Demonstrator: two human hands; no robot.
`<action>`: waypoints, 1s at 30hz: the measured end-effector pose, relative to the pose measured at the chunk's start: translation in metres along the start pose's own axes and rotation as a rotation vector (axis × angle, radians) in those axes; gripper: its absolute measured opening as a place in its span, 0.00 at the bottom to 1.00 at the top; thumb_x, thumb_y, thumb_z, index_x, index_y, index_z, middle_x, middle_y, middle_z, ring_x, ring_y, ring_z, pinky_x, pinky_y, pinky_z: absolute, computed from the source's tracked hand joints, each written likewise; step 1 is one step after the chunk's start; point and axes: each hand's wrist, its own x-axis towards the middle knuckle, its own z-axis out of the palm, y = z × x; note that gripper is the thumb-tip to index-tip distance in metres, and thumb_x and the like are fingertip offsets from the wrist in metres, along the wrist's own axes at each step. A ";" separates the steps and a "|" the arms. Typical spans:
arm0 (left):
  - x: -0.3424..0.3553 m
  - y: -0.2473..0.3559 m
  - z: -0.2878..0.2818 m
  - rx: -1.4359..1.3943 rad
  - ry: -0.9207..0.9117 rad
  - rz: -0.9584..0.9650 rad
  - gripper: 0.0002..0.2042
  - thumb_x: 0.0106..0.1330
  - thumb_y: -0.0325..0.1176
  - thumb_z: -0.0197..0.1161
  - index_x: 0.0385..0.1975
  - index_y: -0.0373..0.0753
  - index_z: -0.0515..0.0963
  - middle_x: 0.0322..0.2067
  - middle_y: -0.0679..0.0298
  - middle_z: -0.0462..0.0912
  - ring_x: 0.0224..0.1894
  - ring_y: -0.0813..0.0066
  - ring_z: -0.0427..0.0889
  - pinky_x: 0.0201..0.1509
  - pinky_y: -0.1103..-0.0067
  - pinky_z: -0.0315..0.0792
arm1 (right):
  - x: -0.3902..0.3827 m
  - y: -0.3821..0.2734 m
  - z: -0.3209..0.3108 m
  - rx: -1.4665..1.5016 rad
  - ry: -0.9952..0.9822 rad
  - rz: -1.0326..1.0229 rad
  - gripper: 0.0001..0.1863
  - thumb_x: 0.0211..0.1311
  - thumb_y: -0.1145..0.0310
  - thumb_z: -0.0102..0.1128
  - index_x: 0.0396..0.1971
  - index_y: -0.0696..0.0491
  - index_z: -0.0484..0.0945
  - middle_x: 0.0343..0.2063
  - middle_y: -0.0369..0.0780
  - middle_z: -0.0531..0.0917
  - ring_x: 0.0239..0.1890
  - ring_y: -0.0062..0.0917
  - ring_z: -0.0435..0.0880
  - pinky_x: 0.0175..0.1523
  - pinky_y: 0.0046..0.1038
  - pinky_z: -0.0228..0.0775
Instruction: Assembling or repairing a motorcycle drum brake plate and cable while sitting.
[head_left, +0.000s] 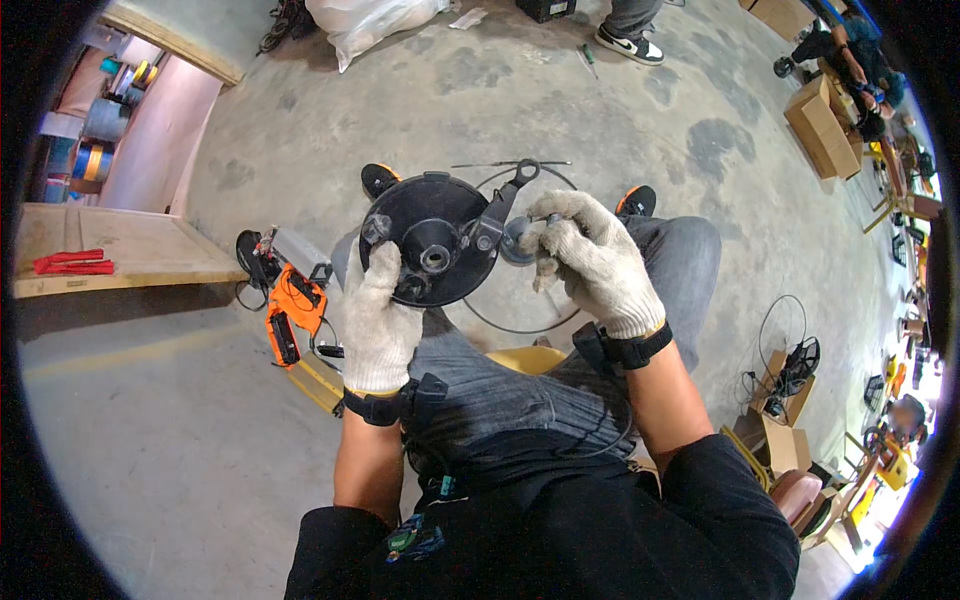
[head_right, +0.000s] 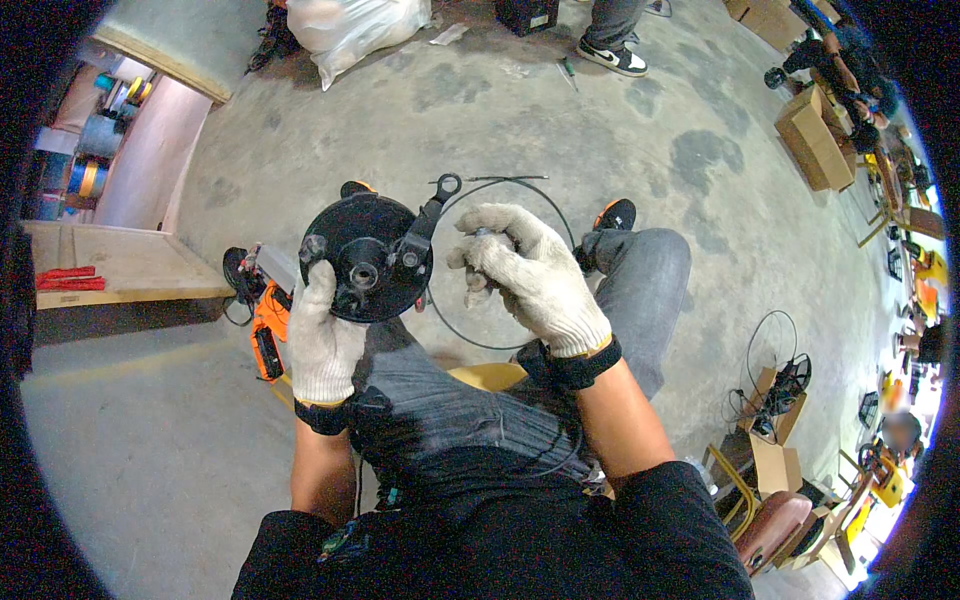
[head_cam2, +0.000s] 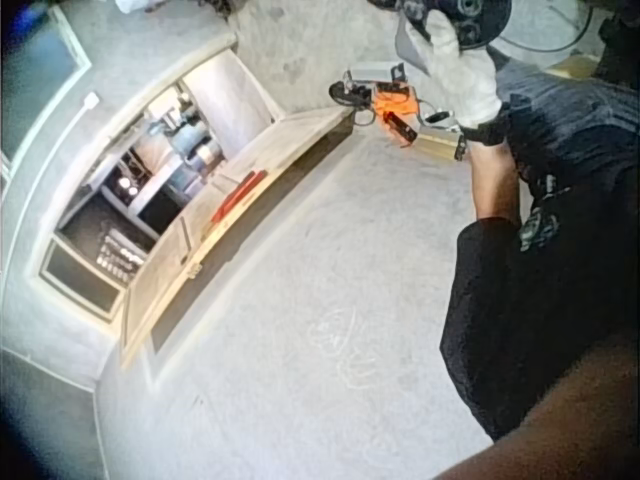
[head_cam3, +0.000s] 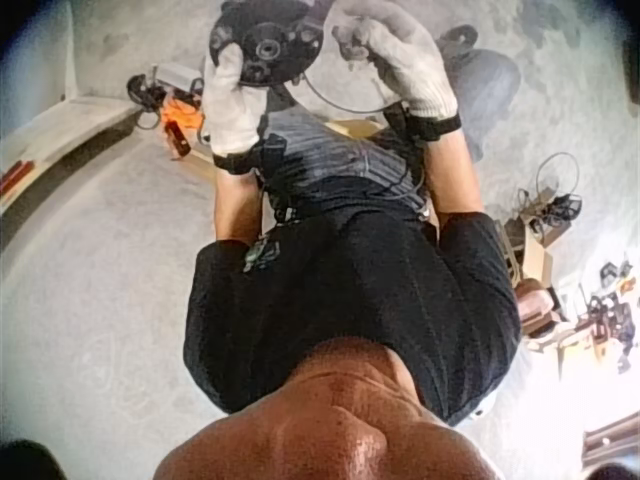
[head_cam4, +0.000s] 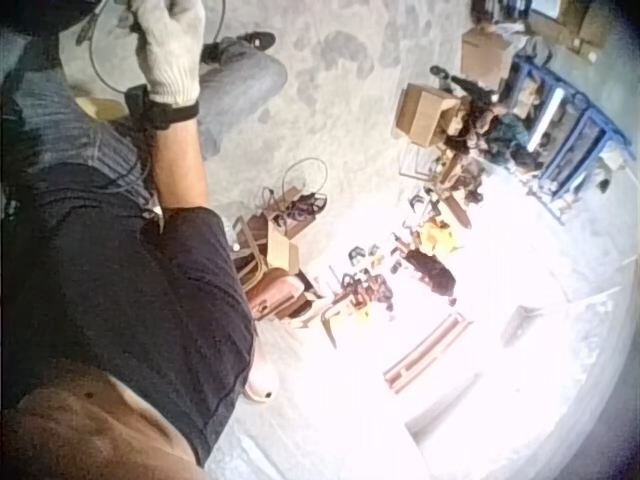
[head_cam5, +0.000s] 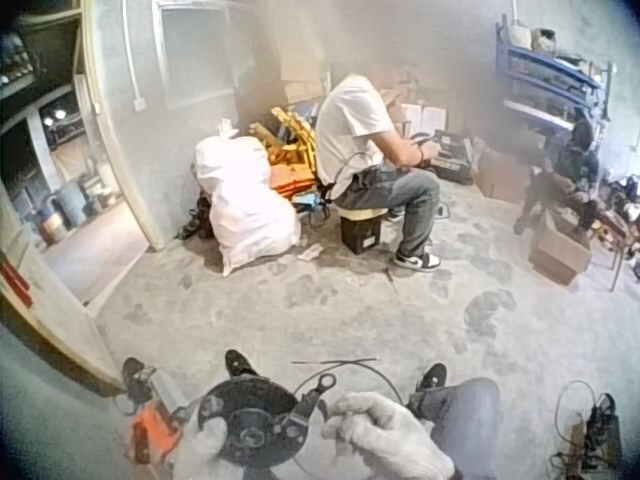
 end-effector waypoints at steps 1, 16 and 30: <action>0.000 0.000 0.000 0.000 0.000 0.000 0.22 0.76 0.38 0.62 0.64 0.31 0.70 0.57 0.56 0.80 0.57 0.69 0.80 0.62 0.74 0.77 | 0.001 0.001 -0.002 -0.046 0.012 -0.010 0.17 0.72 0.66 0.63 0.54 0.59 0.77 0.38 0.42 0.85 0.31 0.20 0.81 0.38 0.23 0.78; 0.003 0.015 -0.014 -0.267 0.049 -0.053 0.24 0.75 0.37 0.63 0.67 0.34 0.71 0.62 0.55 0.79 0.62 0.58 0.80 0.68 0.57 0.76 | 0.012 -0.006 -0.057 0.064 0.317 -0.161 0.16 0.70 0.71 0.63 0.53 0.61 0.76 0.43 0.44 0.85 0.37 0.21 0.79 0.43 0.24 0.76; 0.028 -0.002 -0.038 -0.280 0.205 -0.071 0.22 0.76 0.33 0.61 0.66 0.32 0.71 0.62 0.53 0.79 0.64 0.57 0.78 0.71 0.58 0.71 | 0.022 0.009 -0.095 -0.076 0.477 -0.014 0.17 0.69 0.67 0.65 0.52 0.62 0.79 0.37 0.39 0.84 0.34 0.21 0.80 0.40 0.25 0.77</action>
